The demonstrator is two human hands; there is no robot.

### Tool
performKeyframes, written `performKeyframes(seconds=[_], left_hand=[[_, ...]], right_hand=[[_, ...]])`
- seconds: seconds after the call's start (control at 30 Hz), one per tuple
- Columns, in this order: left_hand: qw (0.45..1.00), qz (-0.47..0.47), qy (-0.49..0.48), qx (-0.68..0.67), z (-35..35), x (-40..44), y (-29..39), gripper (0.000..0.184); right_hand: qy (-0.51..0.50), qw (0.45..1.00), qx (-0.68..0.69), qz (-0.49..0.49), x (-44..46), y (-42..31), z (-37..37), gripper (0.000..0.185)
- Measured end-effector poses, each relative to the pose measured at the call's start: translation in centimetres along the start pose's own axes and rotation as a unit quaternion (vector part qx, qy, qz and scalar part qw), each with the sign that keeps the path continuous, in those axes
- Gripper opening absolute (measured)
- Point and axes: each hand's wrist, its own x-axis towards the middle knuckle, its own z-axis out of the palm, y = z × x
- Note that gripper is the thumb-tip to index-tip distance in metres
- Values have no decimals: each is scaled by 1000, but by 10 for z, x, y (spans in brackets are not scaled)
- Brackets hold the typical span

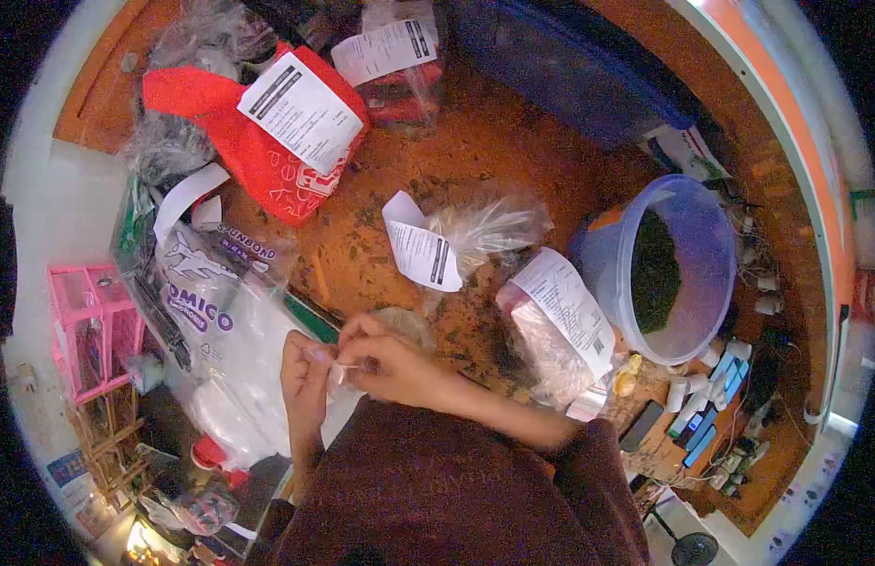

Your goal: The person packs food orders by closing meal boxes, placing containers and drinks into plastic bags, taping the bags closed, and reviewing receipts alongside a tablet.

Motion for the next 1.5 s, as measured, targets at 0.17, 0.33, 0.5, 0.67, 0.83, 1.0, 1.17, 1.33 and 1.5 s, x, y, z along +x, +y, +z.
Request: performKeyframes(seconds=[0.17,0.33,0.5,0.67,0.83,1.0,1.17,1.33,1.5], left_hand=[[996,-61,-16,-63,-1,5,3,10],[977,-131,23,-167,1,5,1,2],[978,-115,-54,-165,4,9,5,15],[973,-70,-83,-203,-7,14,-10,9],[984,-15,-35,-173,-1,8,-12,4],[984,-1,-78,-161,-6,4,-12,5],[985,-19,-100,-141,-6,7,-12,7],[978,-43,-115,-167,-15,12,-21,9],[970,-40,-125,-206,-19,12,-20,9]], right_hand=[[93,986,-140,-19,-2,-14,5,18],[68,990,-14,121,-1,-37,9,27],[17,990,-125,-58,-13,-19,5,43],[41,968,-225,-107,-18,-25,3,39],[71,963,-222,-132,-23,-18,10,32],[98,956,-208,-183,-28,-3,19,32],[91,964,-192,-160,-26,9,10,32],[135,943,-257,-160,-24,43,13,28],[129,937,-264,-186,-25,11,22,22]])
